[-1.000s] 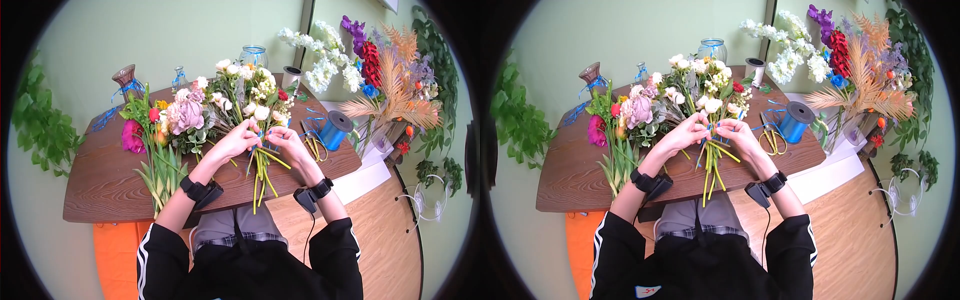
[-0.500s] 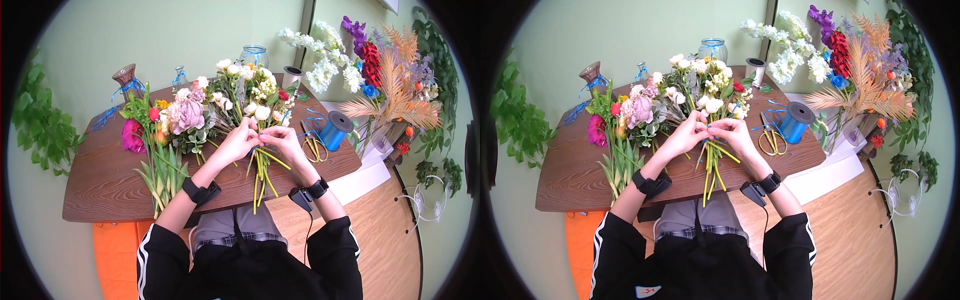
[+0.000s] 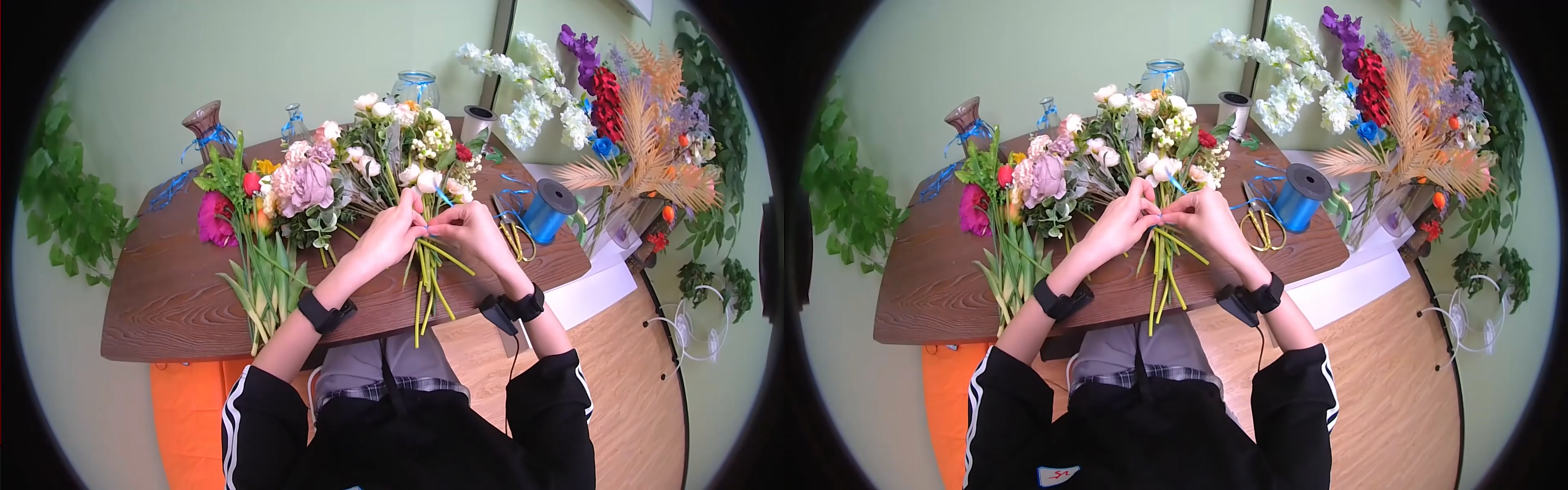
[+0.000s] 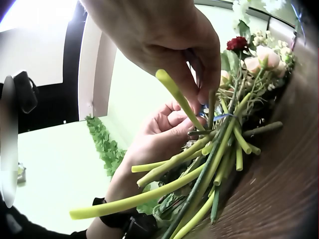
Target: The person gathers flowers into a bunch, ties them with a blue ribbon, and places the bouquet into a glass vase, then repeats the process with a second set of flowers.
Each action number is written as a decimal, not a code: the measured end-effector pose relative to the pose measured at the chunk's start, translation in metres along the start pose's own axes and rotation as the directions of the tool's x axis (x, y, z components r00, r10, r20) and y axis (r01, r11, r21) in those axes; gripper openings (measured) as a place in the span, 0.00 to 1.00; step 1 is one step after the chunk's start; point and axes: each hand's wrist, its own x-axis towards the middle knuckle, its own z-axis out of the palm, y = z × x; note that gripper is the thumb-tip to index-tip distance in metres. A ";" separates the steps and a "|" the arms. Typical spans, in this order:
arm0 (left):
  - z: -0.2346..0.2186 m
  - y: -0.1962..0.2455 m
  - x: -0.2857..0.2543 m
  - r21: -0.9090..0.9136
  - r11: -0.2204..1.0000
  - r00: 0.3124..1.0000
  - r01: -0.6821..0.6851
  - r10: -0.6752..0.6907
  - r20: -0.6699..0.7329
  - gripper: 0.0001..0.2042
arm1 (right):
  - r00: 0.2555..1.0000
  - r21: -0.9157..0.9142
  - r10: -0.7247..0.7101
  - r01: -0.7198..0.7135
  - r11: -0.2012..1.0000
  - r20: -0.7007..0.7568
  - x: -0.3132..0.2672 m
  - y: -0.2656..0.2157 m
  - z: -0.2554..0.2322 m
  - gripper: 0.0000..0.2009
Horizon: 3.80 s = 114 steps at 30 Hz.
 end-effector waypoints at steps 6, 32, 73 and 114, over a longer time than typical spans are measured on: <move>0.003 0.002 0.000 0.077 0.995 0.998 -0.057 0.056 0.013 0.11 | 0.980 -0.255 -0.141 0.174 0.951 0.142 0.002 -0.003 -0.009 0.07; -0.022 0.004 -0.022 0.442 0.896 0.992 0.041 -0.089 0.087 0.06 | 0.993 0.362 0.092 -0.058 0.930 -0.078 0.008 0.050 0.011 0.10; 0.006 -0.030 0.009 -0.806 0.280 0.679 0.521 -0.708 0.193 0.15 | 0.859 0.649 0.277 -0.507 0.568 0.430 0.026 0.022 0.027 0.27; -0.100 0.031 0.173 -0.790 0.524 0.929 -0.318 0.006 -0.370 0.14 | 0.962 0.023 -0.201 0.208 0.978 -0.185 0.119 -0.083 -0.053 0.14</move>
